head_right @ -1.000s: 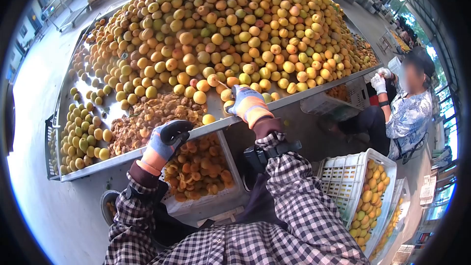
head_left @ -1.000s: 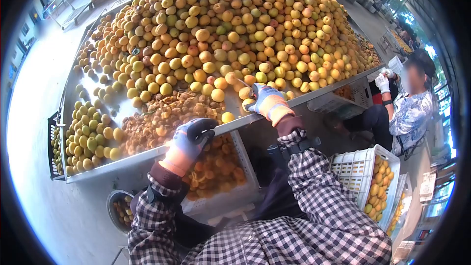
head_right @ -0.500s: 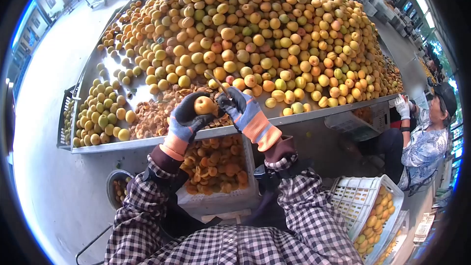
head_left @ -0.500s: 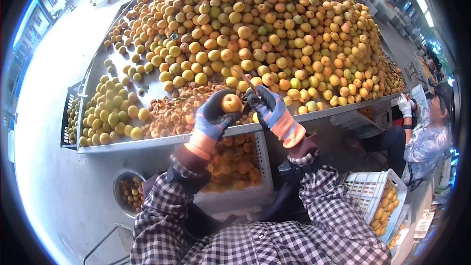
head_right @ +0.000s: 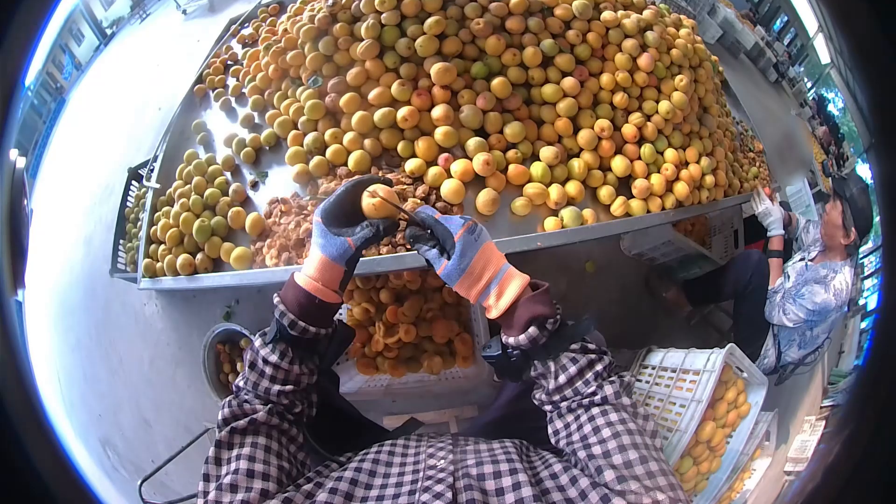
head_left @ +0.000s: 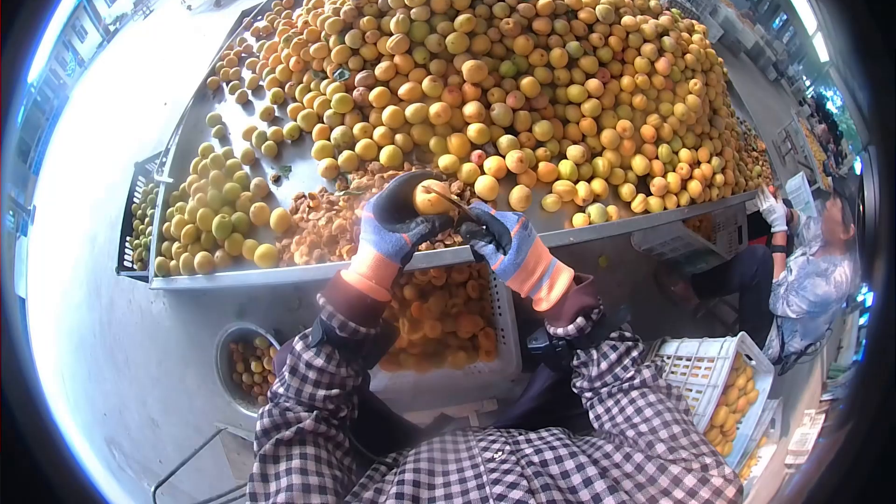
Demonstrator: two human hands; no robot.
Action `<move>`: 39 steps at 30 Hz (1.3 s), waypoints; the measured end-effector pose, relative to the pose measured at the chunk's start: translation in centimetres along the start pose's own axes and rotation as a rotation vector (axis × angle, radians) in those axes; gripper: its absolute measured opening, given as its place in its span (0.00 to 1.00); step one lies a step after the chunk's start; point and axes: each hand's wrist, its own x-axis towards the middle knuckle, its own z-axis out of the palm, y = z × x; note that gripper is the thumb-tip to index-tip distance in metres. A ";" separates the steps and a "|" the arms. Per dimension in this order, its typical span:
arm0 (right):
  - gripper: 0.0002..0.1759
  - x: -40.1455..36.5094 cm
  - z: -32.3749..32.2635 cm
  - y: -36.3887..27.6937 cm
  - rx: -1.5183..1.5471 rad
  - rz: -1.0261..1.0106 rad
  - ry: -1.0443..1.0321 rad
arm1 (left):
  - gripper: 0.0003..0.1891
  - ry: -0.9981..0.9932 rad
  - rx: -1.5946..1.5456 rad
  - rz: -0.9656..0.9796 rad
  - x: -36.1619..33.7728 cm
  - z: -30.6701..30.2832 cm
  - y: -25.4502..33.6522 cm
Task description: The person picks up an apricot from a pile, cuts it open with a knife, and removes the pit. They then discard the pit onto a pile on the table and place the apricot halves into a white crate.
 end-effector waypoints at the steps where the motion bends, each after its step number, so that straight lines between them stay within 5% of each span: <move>1: 0.19 -0.2 0.0 0.2 -0.001 -0.002 -0.002 | 0.34 0.005 -0.036 -0.016 -0.1 0.1 0.2; 7: 0.12 0.1 0.1 0.4 -0.107 -0.016 -0.005 | 0.34 -0.038 0.040 0.054 -0.2 0.0 0.4; 19: 0.13 0.6 2.9 1.1 0.008 -0.017 -0.011 | 0.30 0.009 -0.101 0.006 -0.9 0.5 0.0; 37: 0.16 0.5 4.5 0.2 -0.174 -0.018 0.113 | 0.18 0.102 -0.461 -0.233 -2.0 1.7 1.0; 39: 0.17 0.7 4.9 0.6 -0.127 0.023 0.096 | 0.20 0.095 -0.671 -0.446 -2.2 1.7 1.2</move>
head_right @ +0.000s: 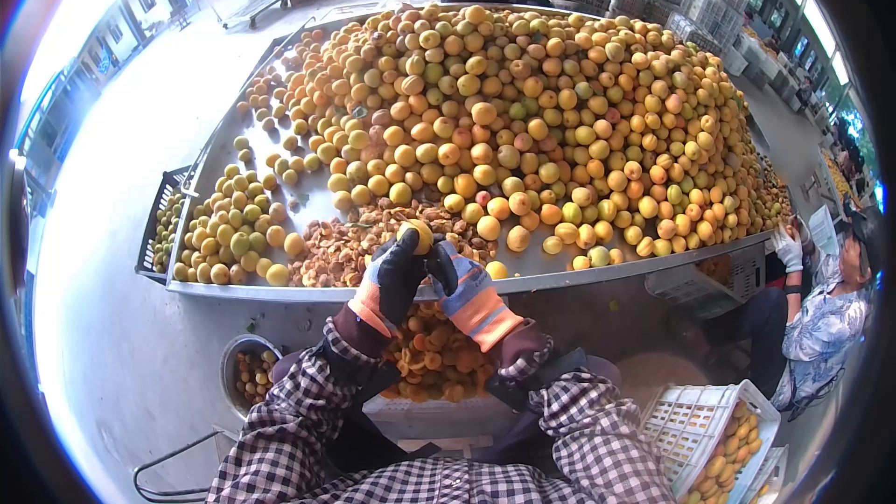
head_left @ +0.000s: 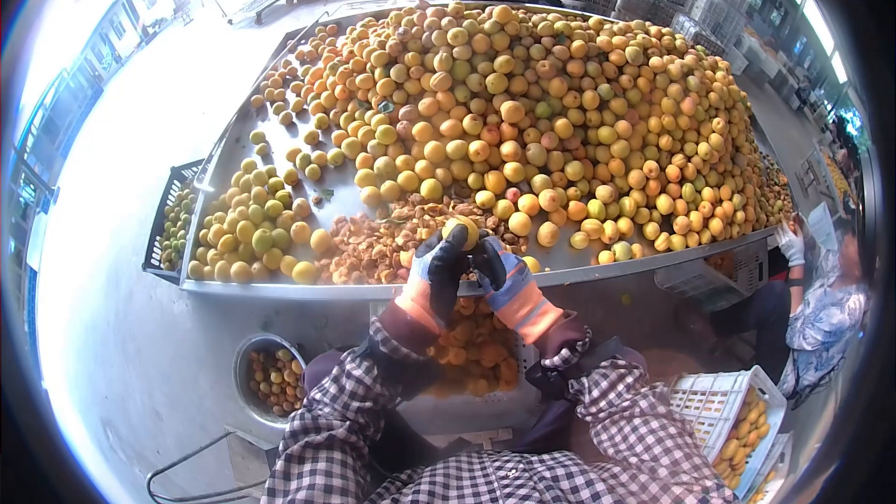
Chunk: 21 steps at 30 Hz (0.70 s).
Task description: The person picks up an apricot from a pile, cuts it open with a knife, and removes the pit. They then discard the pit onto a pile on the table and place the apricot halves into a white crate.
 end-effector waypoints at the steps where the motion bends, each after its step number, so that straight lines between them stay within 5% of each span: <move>1: 0.17 -0.1 0.0 0.4 0.002 -0.005 0.003 | 0.21 -0.024 0.065 0.005 0.2 -0.4 0.2; 4: 0.18 0.0 -0.7 0.7 -0.036 -0.095 0.022 | 0.21 -0.121 0.407 0.114 0.5 -0.9 2.1; 8: 0.20 0.1 -1.5 -0.5 0.184 0.032 -0.071 | 0.24 -0.174 0.567 0.260 0.8 -1.2 3.0; 13: 0.13 -0.1 0.0 -0.3 0.001 -0.077 0.102 | 0.18 0.026 0.157 0.211 0.1 0.7 -0.1; 18: 0.14 0.3 -0.2 0.0 0.018 -0.093 0.096 | 0.21 -0.146 0.034 0.089 0.4 0.0 1.1; 21: 0.16 0.4 -0.8 -0.3 0.012 -0.016 0.029 | 0.27 -0.118 0.495 0.291 1.5 -1.8 2.1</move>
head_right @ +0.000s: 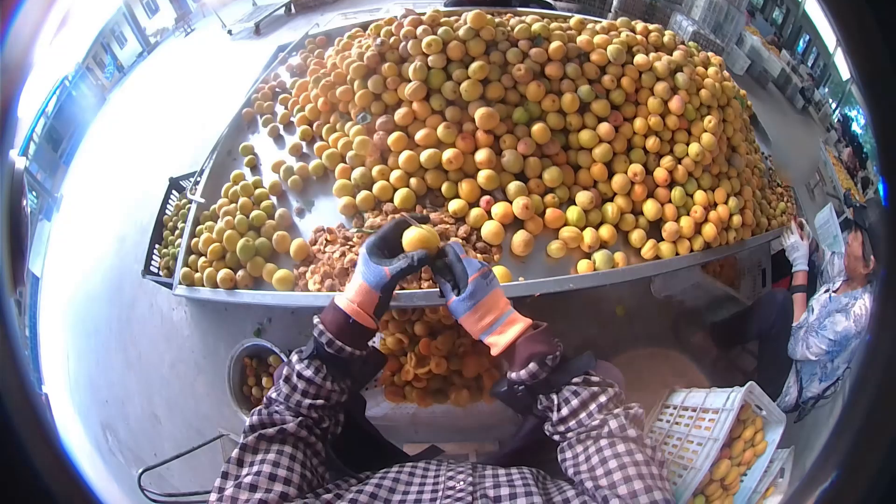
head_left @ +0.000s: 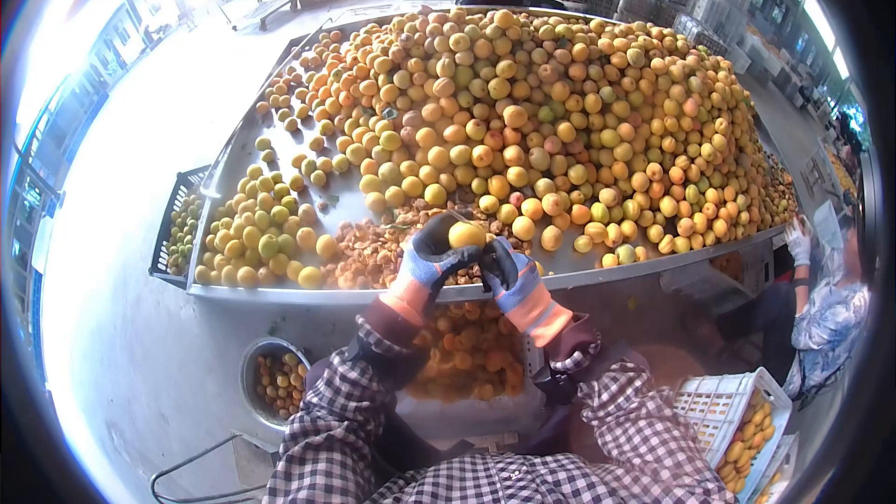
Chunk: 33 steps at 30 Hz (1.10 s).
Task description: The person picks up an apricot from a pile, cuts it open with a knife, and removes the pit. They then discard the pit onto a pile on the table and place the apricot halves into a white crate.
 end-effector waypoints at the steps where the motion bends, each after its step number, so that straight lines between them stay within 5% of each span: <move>1: 0.16 -0.2 0.0 0.0 0.010 0.021 -0.007 | 0.27 -0.005 -0.079 0.001 -0.2 0.1 0.0; 5: 0.16 -0.6 0.7 -0.6 0.076 -0.015 0.068 | 0.21 0.191 -0.182 0.048 -0.8 2.7 -0.4; 7: 0.15 -0.2 2.2 0.0 0.030 -0.028 0.053 | 0.23 0.096 -0.420 -0.238 -1.3 2.9 -0.7; 9: 0.15 0.0 2.1 0.6 -0.018 -0.045 0.039 | 0.24 0.131 -0.444 -0.220 -1.0 2.9 -0.8; 11: 0.16 0.3 1.6 0.8 -0.049 -0.081 0.038 | 0.23 0.136 -0.012 -0.158 -0.5 1.5 -0.2; 17: 0.14 0.2 1.8 0.1 -0.065 0.017 0.014 | 0.21 0.175 0.155 0.065 -0.3 2.0 -0.1; 19: 0.14 0.3 2.6 -0.1 -0.055 0.047 0.014 | 0.22 0.232 -0.471 -0.205 -0.6 3.3 -0.3; 21: 0.14 0.3 3.1 -0.1 -0.068 0.059 0.025 | 0.25 0.333 -0.566 -0.313 -0.2 3.3 -0.7; 24: 0.15 0.6 2.9 0.0 -0.103 0.110 -0.016 | 0.24 0.152 -0.612 -0.285 -0.2 1.9 -0.9; 27: 0.18 0.8 2.3 0.1 -0.183 0.064 -0.033 | 0.24 0.159 -0.382 -0.245 -0.2 0.5 -0.7; 29: 0.21 1.0 1.6 -0.1 -0.233 0.053 -0.056 | 0.25 0.147 0.057 -0.169 -0.4 -0.1 0.6; 33: 0.36 1.5 0.3 -1.0 -0.286 0.116 -0.100 | 0.24 0.090 0.093 -0.279 -0.7 1.0 1.6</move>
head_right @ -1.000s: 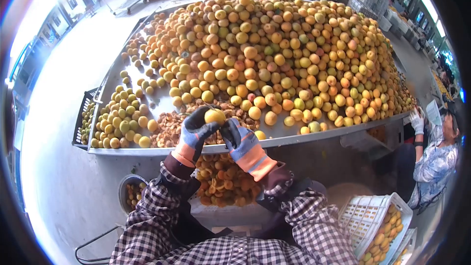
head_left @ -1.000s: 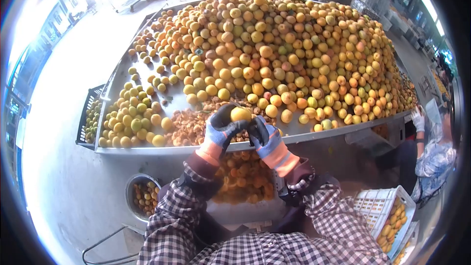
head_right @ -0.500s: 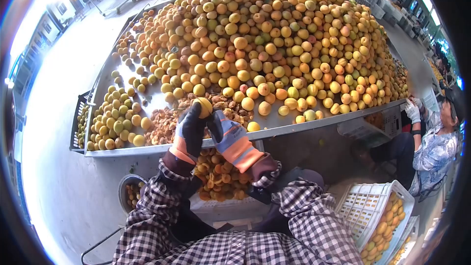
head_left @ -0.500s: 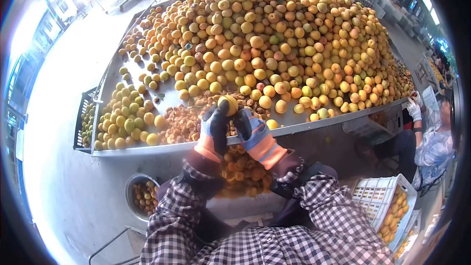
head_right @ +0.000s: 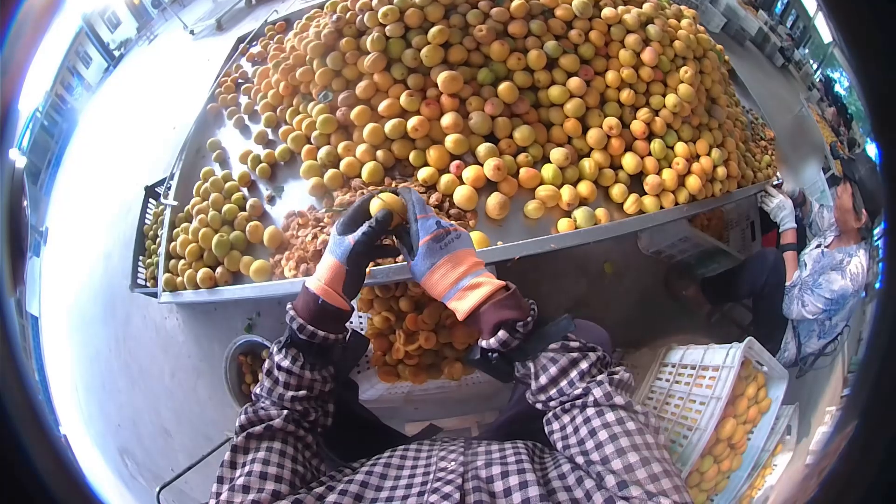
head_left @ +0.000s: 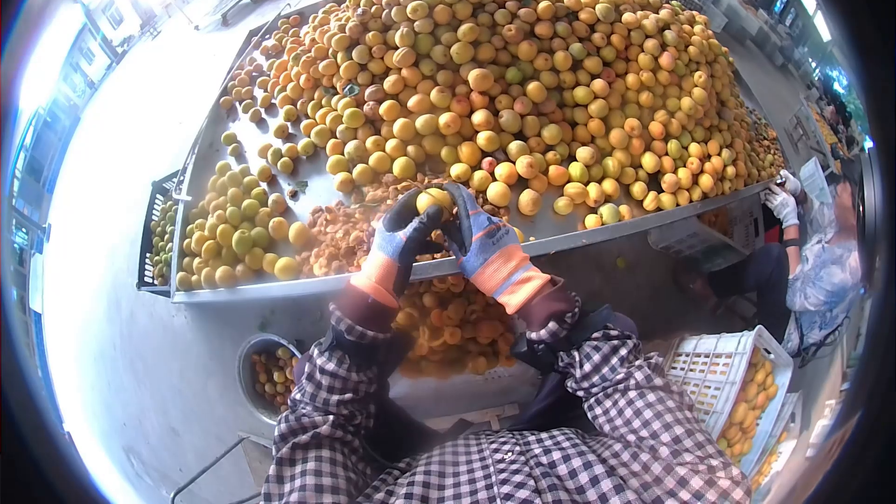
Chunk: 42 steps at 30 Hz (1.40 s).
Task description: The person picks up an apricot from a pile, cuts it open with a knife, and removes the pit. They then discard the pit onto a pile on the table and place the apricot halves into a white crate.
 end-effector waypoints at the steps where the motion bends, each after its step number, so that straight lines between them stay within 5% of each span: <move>1: 0.40 0.0 -0.2 0.1 0.003 0.009 -0.036 | 0.25 -0.064 0.004 -0.002 0.0 -0.1 0.1; 12: 0.34 0.5 1.7 1.3 0.233 -0.087 -0.009 | 0.20 0.108 0.116 0.331 1.0 0.8 -1.2; 20: 0.32 -0.1 2.0 1.2 0.654 -0.147 0.018 | 0.21 0.076 -0.015 0.329 -0.1 1.1 -0.7; 27: 0.33 -0.1 2.1 1.9 0.534 -0.230 0.091 | 0.23 0.024 -0.020 0.398 0.1 1.0 -1.3; 34: 0.22 0.3 0.6 2.5 0.700 -0.030 0.063 | 0.29 -0.020 -0.080 0.331 0.1 0.6 -0.8; 36: 0.25 0.4 0.3 2.5 1.093 0.205 0.036 | 0.35 -0.104 -0.104 0.229 -0.2 0.7 -0.2; 38: 0.27 0.6 0.1 3.0 1.215 0.161 0.070 | 0.35 -0.132 -0.133 0.217 -0.1 0.2 -0.4; 42: 0.23 -0.5 -3.5 2.2 1.108 0.030 -0.160 | 0.31 -0.088 -0.085 0.269 0.0 -0.8 -0.1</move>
